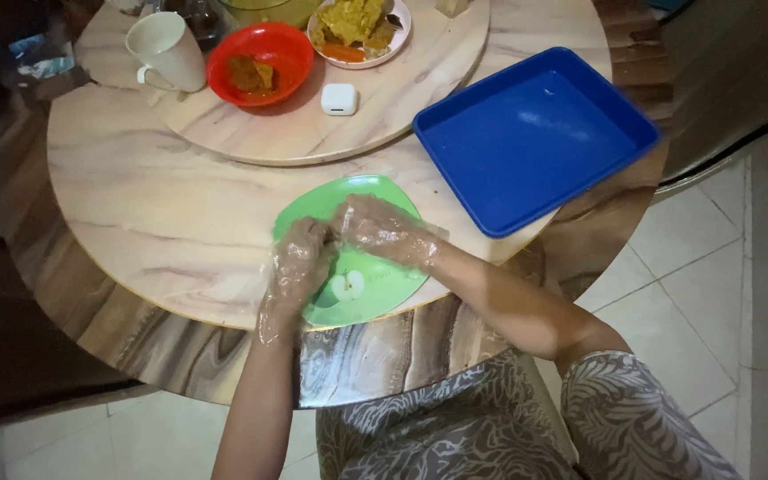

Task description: Kneading and shaping a small portion of dough on a plate using both hands while wearing plastic gloves.

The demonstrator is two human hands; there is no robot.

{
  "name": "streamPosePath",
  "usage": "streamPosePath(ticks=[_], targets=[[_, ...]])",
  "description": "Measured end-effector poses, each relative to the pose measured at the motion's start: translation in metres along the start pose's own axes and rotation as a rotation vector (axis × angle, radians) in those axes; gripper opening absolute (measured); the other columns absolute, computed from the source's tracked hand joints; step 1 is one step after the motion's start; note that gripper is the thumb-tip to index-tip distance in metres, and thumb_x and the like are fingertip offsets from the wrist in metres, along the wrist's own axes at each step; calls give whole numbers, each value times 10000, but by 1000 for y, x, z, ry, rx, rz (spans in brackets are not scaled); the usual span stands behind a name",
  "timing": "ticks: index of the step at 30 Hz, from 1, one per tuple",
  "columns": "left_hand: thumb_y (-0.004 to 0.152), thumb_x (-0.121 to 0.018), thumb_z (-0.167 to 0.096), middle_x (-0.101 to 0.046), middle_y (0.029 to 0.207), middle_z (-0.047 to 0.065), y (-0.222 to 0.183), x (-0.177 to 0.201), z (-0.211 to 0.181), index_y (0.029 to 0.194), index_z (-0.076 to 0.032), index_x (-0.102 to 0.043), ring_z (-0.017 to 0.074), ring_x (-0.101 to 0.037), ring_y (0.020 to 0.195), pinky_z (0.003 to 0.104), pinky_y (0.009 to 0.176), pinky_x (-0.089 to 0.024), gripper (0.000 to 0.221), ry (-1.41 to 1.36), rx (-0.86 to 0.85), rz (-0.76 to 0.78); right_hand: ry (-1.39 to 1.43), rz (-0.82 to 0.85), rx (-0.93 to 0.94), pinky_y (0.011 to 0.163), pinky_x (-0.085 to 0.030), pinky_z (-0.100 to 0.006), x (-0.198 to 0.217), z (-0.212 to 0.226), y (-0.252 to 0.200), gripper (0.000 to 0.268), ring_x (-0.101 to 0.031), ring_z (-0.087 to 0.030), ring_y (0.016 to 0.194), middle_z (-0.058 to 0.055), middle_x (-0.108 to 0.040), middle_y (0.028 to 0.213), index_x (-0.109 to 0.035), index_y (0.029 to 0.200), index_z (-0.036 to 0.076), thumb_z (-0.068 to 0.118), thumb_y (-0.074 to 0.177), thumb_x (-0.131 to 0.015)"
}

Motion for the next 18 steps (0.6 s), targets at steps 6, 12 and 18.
streamPosePath(ticks=[6, 12, 18], targets=[[893, -689, -327, -536, 934, -6, 7, -33, 17, 1024, -181, -648, 196, -620, 900, 333, 715, -572, 201, 156, -137, -81, 9, -15, -125, 942, -488, -431, -37, -63, 16, 348, -620, -353, 1113, -237, -607, 1080, -581, 1256, -37, 237, 1063, -484], [891, -681, -306, -555, 959, 30, 5, -13, 6, 1047, -148, -648, 236, -632, 935, 384, 758, -591, 225, 1, -2, 78, 149, -54, -223, 898, -497, -470, 28, 30, -11, 346, -658, -366, 1043, -204, -634, 1013, -618, 1158, -3, 298, 1059, -480], [884, -705, -316, -552, 894, 38, 2, 17, -15, 1017, -143, -661, 253, -624, 886, 417, 687, -586, 222, 37, -95, -73, -612, 73, -100, 894, -509, -346, 55, 66, -20, 225, -677, -231, 965, -95, -674, 930, -676, 1051, 109, 256, 1049, -505]])
Point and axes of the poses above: each hand's wrist, its own y-axis towards the middle knuckle, its own x-axis out of the back of the hand, z = x × y, the point moved 9 cm from there along y, towards the middle knuckle
